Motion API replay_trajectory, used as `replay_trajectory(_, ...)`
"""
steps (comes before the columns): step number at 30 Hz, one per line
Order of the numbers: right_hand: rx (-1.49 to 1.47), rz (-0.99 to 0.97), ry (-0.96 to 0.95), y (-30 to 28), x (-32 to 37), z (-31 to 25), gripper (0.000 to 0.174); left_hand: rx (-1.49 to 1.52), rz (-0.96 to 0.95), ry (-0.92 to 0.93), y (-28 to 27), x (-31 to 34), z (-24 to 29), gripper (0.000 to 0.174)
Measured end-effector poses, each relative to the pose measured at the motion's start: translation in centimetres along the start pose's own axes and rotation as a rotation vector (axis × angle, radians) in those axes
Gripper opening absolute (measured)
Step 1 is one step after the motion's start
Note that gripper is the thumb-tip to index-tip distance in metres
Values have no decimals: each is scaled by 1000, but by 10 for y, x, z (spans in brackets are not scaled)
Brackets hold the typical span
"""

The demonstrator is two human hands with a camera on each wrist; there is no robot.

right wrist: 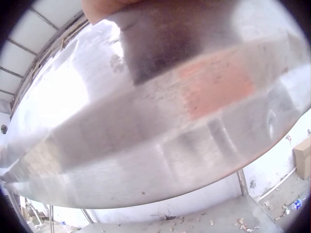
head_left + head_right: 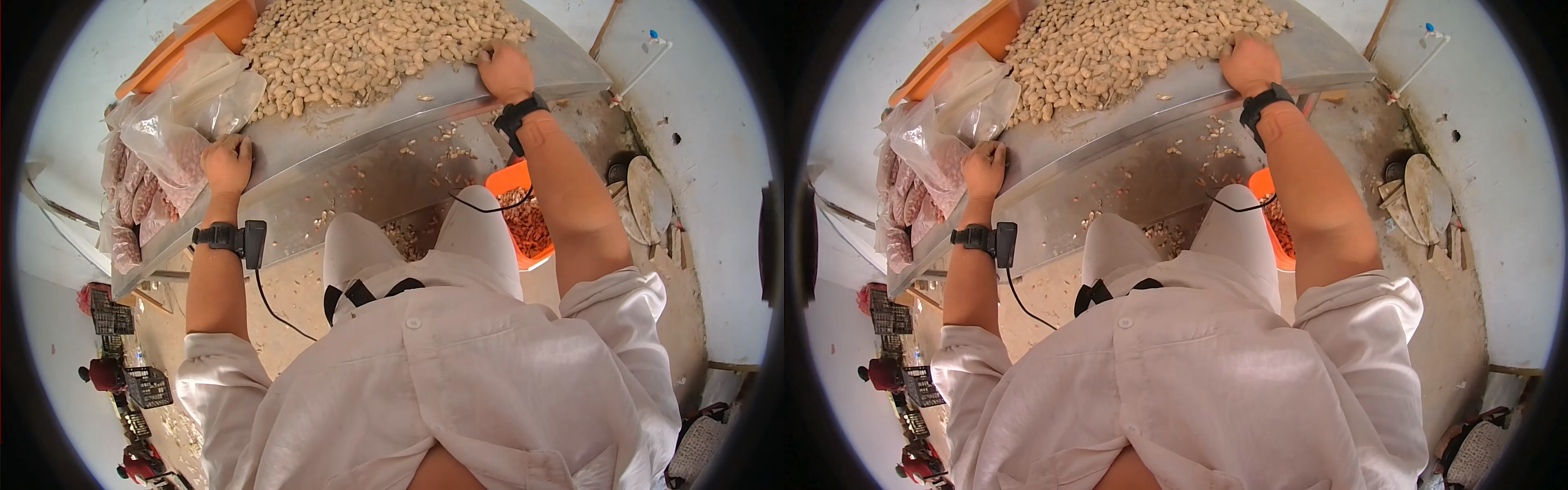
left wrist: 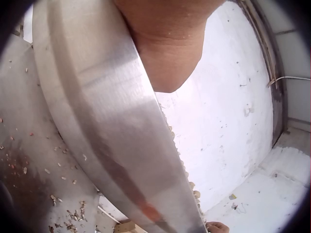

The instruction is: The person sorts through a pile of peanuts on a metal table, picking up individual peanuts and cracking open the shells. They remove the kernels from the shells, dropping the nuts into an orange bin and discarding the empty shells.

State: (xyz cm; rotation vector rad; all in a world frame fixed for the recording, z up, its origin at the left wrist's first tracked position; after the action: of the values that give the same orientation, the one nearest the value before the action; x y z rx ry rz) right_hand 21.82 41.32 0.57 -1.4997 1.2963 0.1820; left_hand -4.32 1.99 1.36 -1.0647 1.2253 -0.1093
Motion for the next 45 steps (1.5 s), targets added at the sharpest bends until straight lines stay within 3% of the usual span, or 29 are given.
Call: replay_trajectory(45, -94, 23, -83, -6, 6, -3, 19, 99, 45, 19, -7, 1, 5, 16)
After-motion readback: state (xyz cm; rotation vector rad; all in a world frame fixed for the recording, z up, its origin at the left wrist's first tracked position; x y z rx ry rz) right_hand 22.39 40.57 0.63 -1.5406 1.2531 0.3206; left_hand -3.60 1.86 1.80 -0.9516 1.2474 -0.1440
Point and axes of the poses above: each hand's wrist, its own x-axis away from the middle knuckle, its own y-axis out of the palm, z = x × y, the point moved 7 cm from there along -x, towards the middle knuckle, and after that the axes turned 3 degrees about -x, right-handed, at the moved point
